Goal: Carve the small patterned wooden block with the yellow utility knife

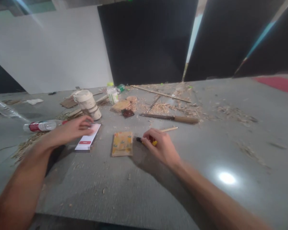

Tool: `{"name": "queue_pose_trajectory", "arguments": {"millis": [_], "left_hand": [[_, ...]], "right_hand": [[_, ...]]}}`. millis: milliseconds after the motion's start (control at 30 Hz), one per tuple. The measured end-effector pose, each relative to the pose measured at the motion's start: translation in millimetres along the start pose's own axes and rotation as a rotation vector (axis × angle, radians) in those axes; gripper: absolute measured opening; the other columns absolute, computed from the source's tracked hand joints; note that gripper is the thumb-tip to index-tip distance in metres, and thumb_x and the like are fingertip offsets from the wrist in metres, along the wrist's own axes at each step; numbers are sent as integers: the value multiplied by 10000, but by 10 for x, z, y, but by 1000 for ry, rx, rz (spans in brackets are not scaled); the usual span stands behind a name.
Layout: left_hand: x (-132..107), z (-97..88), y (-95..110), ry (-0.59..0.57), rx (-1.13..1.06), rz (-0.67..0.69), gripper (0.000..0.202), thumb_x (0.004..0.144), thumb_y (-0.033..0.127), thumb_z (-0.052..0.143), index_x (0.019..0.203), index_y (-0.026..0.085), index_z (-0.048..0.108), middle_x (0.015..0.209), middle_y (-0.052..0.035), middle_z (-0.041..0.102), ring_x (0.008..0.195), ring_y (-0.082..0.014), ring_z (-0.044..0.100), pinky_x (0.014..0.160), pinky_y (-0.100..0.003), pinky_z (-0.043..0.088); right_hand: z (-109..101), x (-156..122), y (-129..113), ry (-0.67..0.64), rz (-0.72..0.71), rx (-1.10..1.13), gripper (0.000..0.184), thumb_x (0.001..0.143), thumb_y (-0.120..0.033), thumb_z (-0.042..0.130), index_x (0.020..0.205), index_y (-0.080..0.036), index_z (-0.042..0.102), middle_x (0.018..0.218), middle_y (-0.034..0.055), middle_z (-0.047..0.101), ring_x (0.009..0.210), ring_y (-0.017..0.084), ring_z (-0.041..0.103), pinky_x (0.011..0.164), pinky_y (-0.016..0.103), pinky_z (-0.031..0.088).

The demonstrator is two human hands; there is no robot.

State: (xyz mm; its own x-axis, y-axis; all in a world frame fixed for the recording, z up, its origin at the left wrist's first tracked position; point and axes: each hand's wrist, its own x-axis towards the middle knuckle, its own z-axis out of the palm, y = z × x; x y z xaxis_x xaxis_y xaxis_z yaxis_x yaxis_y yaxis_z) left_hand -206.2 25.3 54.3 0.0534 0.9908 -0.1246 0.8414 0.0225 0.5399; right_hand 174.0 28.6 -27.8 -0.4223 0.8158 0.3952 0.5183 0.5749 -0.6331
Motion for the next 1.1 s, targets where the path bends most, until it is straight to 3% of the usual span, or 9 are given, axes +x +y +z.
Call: {"name": "queue_pose_trajectory", "arguments": {"millis": [133, 267, 367, 500, 700, 800, 967, 1100], "left_hand": [[-15, 480, 734, -406, -521, 171, 399, 917, 448, 713, 1219, 203, 621, 1218, -120, 735, 1085, -257, 713, 914, -378, 564], [37, 891, 975, -587, -814, 182, 406, 923, 405, 756, 1250, 205, 623, 1241, -113, 728, 1087, -226, 716, 962, -368, 563], [66, 1028, 975, -583, -871, 152, 409, 896, 434, 799, 1187, 193, 642, 1133, -95, 757, 980, -202, 731, 878, -329, 565], [95, 1040, 946, -516, -702, 216, 373, 873, 485, 804, 1014, 155, 697, 903, -49, 738, 798, -159, 669, 703, -255, 476], [104, 1037, 897, -352, -447, 366, 324, 996, 473, 636, 953, 179, 763, 894, -26, 727, 810, -160, 640, 748, -274, 468], [95, 1084, 864, -347, -566, 327, 342, 1004, 489, 623, 950, 182, 762, 930, -40, 744, 843, -171, 673, 794, -288, 512], [65, 1194, 815, -379, -927, 151, 405, 933, 560, 713, 1011, 164, 747, 1003, -80, 751, 851, -189, 703, 788, -319, 588], [37, 1267, 813, -394, -1059, 41, 459, 926, 558, 741, 1162, 166, 709, 1044, -92, 749, 861, -201, 728, 826, -362, 620]], "right_hand": [[98, -38, -120, -89, 24, 106, 234, 1018, -430, 651, 1090, -209, 676, 847, 6, 661, 738, 154, 573, 687, 292, 419], [158, -57, -148, -79, 91, 196, 304, 983, -509, 689, 992, -206, 664, 816, 0, 641, 723, 151, 535, 647, 285, 382], [171, -69, -135, -64, 149, 263, 368, 968, -559, 696, 887, -207, 623, 769, -10, 589, 701, 145, 490, 606, 276, 333], [182, -86, -164, -65, 158, 268, 462, 924, -593, 741, 761, -208, 543, 698, -28, 520, 659, 128, 427, 576, 276, 261], [155, -80, -180, -65, 229, 293, 445, 894, -562, 788, 741, -202, 576, 677, -33, 532, 648, 120, 426, 577, 281, 258], [136, -67, -139, -127, 251, 433, 391, 905, -557, 783, 822, -199, 649, 752, -18, 602, 698, 130, 492, 606, 271, 318], [141, -45, -120, -205, 242, 662, 327, 940, -519, 761, 1029, -207, 725, 951, 26, 699, 854, 168, 614, 731, 287, 453], [148, -54, -111, -50, 165, 571, 267, 993, -452, 707, 1149, -240, 670, 1080, 46, 685, 963, 190, 633, 788, 308, 505]]}}
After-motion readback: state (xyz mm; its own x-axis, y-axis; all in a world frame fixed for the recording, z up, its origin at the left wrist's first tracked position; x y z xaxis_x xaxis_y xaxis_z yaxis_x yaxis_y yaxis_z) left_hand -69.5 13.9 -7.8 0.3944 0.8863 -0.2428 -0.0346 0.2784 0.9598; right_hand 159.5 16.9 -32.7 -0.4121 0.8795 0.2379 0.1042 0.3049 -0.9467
